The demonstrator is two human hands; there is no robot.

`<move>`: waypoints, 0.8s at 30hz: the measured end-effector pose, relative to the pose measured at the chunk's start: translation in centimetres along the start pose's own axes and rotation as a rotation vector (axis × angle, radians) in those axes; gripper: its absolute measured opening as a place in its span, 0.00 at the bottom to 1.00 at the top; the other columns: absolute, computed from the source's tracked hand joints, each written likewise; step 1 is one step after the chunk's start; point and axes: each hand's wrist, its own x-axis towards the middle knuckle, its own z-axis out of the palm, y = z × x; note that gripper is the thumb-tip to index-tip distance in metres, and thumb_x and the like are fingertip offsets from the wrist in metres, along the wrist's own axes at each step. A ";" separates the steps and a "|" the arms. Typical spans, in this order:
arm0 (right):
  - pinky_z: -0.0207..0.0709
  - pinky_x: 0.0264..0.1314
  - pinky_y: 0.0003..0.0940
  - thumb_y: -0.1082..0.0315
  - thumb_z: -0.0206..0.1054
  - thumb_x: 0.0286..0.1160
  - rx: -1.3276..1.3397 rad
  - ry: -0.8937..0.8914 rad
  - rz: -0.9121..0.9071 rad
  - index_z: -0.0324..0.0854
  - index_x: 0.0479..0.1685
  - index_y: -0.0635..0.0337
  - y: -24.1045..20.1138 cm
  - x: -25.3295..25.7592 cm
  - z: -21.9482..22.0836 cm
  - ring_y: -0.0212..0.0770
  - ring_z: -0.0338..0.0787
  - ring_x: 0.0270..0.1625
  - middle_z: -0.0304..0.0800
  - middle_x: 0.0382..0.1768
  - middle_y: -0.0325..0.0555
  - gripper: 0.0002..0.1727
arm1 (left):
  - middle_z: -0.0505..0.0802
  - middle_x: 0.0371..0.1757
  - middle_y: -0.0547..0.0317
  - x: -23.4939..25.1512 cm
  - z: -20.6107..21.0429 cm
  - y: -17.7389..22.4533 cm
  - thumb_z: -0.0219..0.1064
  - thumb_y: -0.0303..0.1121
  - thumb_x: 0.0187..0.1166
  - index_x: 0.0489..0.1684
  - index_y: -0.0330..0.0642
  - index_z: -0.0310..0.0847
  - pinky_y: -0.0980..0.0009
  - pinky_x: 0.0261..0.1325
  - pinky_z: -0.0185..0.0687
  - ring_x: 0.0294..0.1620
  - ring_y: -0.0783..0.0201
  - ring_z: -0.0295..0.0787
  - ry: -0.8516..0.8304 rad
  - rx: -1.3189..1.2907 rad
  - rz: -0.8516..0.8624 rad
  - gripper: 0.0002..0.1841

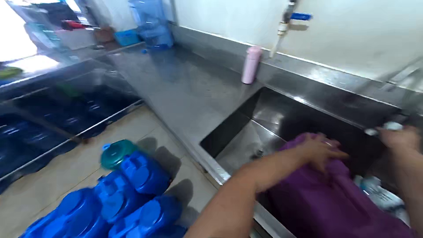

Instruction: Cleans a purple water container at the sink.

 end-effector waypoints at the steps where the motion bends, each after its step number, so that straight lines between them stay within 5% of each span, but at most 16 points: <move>1: 0.61 0.84 0.64 0.58 0.64 0.84 -0.105 0.018 0.025 0.53 0.90 0.71 -0.7 -0.4 0.3 0.70 0.70 0.84 0.68 0.81 0.77 0.41 | 0.58 0.95 0.42 -0.1 -0.8 -0.8 0.86 0.50 0.59 0.90 0.65 0.65 0.18 0.79 0.41 0.93 0.27 0.42 -0.041 -0.034 -0.050 0.50; 3: 0.66 0.74 0.76 0.68 0.60 0.85 -0.290 0.098 0.019 0.62 0.83 0.73 -0.6 0.3 1.4 0.78 0.72 0.80 0.72 0.77 0.79 0.30 | 0.49 0.96 0.38 0.8 -1.2 -2.1 0.83 0.52 0.64 0.95 0.70 0.53 0.18 0.80 0.41 0.94 0.26 0.37 -0.142 -0.081 -0.130 0.53; 6: 0.57 0.75 0.84 0.79 0.67 0.73 -0.278 0.116 -0.072 0.64 0.82 0.77 -2.4 -0.1 1.0 0.83 0.55 0.87 0.51 0.87 0.80 0.34 | 0.55 0.94 0.35 3.5 -0.9 -1.9 0.85 0.55 0.60 0.92 0.68 0.59 0.24 0.74 0.59 0.89 0.26 0.53 -0.136 -0.040 -0.137 0.52; 8: 0.69 0.75 0.70 0.77 0.70 0.71 -0.037 0.018 -0.200 0.65 0.83 0.71 -6.2 -2.6 1.4 0.73 0.71 0.81 0.66 0.81 0.76 0.36 | 0.61 0.91 0.33 5.6 -1.3 -1.3 0.84 0.57 0.59 0.91 0.64 0.63 0.24 0.73 0.60 0.86 0.26 0.57 -0.129 -0.005 -0.146 0.51; 10: 0.86 0.57 0.40 0.74 0.63 0.82 0.360 -0.182 -0.258 0.75 0.73 0.68 -9.6 -4.4 3.1 0.45 0.91 0.52 0.89 0.56 0.59 0.21 | 0.68 0.87 0.31 7.5 -2.1 -1.4 0.82 0.57 0.61 0.87 0.50 0.69 0.22 0.75 0.56 0.87 0.26 0.55 -0.117 0.033 -0.178 0.49; 13: 0.69 0.25 0.19 0.64 0.48 0.95 0.858 -0.365 -0.182 0.78 0.50 0.65 -11.2 -3.8 5.3 0.25 0.71 0.20 0.74 0.24 0.34 0.15 | 0.64 0.88 0.26 9.0 -3.5 -3.0 0.79 0.61 0.63 0.86 0.34 0.65 0.20 0.77 0.49 0.89 0.23 0.49 -0.112 0.137 -0.244 0.53; 15: 0.60 0.22 0.19 0.54 0.39 0.97 1.103 -0.404 -0.061 0.69 0.34 0.51 -10.7 -2.7 5.1 0.23 0.61 0.17 0.63 0.18 0.27 0.22 | 0.59 0.89 0.23 9.7 -3.8 -4.7 0.79 0.67 0.58 0.89 0.38 0.62 0.19 0.77 0.49 0.88 0.20 0.50 -0.082 0.163 -0.246 0.58; 17: 0.62 0.15 0.18 0.48 0.36 0.97 1.127 -0.488 0.012 0.67 0.28 0.49 -10.3 -2.8 3.5 0.23 0.63 0.11 0.65 0.12 0.28 0.26 | 0.59 0.88 0.20 10.1 -4.2 -5.8 0.79 0.69 0.58 0.90 0.43 0.62 0.21 0.77 0.50 0.87 0.19 0.52 -0.046 0.157 -0.237 0.59; 18: 0.67 0.17 0.18 0.51 0.37 0.97 1.020 -0.531 -0.049 0.71 0.32 0.52 -9.8 -3.3 2.4 0.23 0.69 0.12 0.70 0.13 0.29 0.25 | 0.59 0.88 0.20 10.3 -4.2 -6.1 0.77 0.70 0.59 0.90 0.43 0.63 0.22 0.78 0.51 0.87 0.20 0.52 -0.030 0.159 -0.245 0.58; 20: 0.83 0.45 0.28 0.64 0.50 0.92 0.729 -0.409 -0.163 0.80 0.58 0.62 -7.9 -3.7 0.0 0.29 0.86 0.39 0.87 0.42 0.41 0.15 | 0.58 0.89 0.22 10.8 -3.8 -6.0 0.75 0.71 0.61 0.91 0.40 0.60 0.21 0.78 0.50 0.89 0.21 0.49 -0.023 0.166 -0.269 0.58; 22: 0.81 0.66 0.49 0.71 0.63 0.79 0.631 -0.070 -0.017 0.74 0.74 0.72 -4.8 -1.1 -0.5 0.51 0.88 0.62 0.85 0.64 0.64 0.25 | 0.55 0.91 0.25 10.7 -3.7 -4.7 0.74 0.69 0.63 0.92 0.40 0.58 0.21 0.78 0.47 0.90 0.22 0.47 -0.025 0.123 -0.307 0.58; 24: 0.75 0.66 0.48 0.68 0.64 0.80 0.770 0.065 0.257 0.64 0.82 0.69 -2.3 1.4 0.8 0.51 0.81 0.64 0.77 0.70 0.63 0.31 | 0.57 0.90 0.25 10.4 -3.8 -3.5 0.73 0.71 0.63 0.93 0.42 0.56 0.21 0.77 0.50 0.89 0.21 0.50 -0.043 0.110 -0.355 0.58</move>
